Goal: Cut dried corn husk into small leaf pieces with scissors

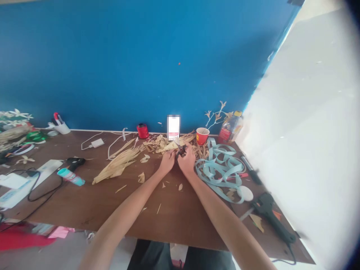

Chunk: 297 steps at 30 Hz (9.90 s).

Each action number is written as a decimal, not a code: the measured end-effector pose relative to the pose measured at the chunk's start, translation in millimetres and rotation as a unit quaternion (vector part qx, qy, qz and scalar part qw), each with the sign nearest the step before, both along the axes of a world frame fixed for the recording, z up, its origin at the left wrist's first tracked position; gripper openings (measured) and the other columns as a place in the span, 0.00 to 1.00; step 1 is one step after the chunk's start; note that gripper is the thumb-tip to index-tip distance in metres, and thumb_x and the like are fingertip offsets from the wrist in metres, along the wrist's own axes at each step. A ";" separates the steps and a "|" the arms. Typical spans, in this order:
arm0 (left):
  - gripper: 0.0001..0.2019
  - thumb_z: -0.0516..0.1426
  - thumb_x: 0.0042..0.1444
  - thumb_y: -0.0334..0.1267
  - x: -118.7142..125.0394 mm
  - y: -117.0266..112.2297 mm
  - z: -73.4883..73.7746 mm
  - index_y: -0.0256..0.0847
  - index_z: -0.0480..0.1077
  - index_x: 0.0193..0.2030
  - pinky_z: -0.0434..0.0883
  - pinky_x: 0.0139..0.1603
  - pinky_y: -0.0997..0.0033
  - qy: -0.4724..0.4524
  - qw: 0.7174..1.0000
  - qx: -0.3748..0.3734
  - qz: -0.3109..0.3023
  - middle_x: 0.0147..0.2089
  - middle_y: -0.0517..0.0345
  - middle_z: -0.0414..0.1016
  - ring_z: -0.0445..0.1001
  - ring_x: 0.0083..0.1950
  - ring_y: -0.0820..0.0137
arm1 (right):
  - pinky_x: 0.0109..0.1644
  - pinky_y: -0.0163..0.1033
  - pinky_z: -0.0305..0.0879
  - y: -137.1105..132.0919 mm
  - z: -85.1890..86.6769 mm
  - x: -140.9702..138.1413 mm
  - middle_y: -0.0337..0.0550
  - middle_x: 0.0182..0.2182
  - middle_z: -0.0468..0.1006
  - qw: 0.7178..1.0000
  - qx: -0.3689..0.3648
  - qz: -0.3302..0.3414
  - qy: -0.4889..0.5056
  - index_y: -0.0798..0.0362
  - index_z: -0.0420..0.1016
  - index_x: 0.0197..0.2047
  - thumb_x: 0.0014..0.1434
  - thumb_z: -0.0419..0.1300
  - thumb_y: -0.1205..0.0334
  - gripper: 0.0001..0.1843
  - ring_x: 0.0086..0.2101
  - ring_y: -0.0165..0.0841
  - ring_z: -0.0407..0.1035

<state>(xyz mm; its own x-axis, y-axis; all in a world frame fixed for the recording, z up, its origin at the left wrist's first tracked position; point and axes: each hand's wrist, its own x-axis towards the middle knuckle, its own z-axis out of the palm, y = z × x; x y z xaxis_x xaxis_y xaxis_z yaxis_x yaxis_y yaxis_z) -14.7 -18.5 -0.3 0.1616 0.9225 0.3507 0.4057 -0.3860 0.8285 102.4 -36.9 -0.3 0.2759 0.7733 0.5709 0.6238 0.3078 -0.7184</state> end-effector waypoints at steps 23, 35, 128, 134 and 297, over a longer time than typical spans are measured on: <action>0.14 0.46 0.63 0.38 1.8 -4.3 -1.4 0.39 0.72 0.42 0.68 0.41 0.69 -0.037 0.999 -0.014 -0.019 0.36 0.53 0.77 0.74 0.37 0.66 | 0.42 0.39 0.66 -2.0 -5.2 -0.8 0.45 0.41 0.79 0.999 -0.001 -0.011 -0.036 0.52 0.68 0.55 0.50 0.54 0.65 0.27 0.37 0.38 0.73; 0.13 0.46 0.61 0.31 7.6 -6.8 6.4 0.39 0.71 0.39 0.67 0.47 0.67 0.081 0.995 0.015 0.057 0.39 0.51 0.76 0.73 0.41 0.66 | 0.43 0.41 0.68 0.6 1.7 5.0 0.45 0.38 0.80 0.999 -0.004 -0.032 0.032 0.52 0.71 0.48 0.53 0.54 0.63 0.18 0.35 0.38 0.73; 0.14 0.51 0.58 0.43 6.1 15.5 -5.1 0.39 0.61 0.24 0.59 0.24 0.76 -0.087 0.986 -0.124 -0.063 0.19 0.64 0.64 0.62 0.21 0.76 | 0.44 0.40 0.69 2.2 2.0 3.3 0.41 0.38 0.80 0.993 0.001 -0.013 0.118 0.50 0.71 0.48 0.54 0.59 0.62 0.17 0.37 0.34 0.75; 0.13 0.49 0.60 0.43 7.0 15.8 -5.1 0.40 0.60 0.26 0.59 0.27 0.75 -0.070 0.990 -0.109 -0.064 0.20 0.65 0.63 0.61 0.23 0.76 | 0.47 0.42 0.69 2.3 3.0 4.1 0.43 0.40 0.80 0.994 -0.013 -0.017 0.107 0.50 0.70 0.49 0.55 0.59 0.60 0.17 0.40 0.36 0.75; 0.13 0.63 0.50 0.44 5.3 22.1 -5.4 0.38 0.68 0.36 0.66 0.32 0.74 -0.314 0.934 -0.168 -0.036 0.30 0.60 0.72 0.69 0.29 0.74 | 0.41 0.38 0.69 3.8 6.3 8.8 0.44 0.35 0.80 0.987 -0.081 -0.012 0.139 0.54 0.73 0.46 0.55 0.58 0.56 0.17 0.32 0.34 0.73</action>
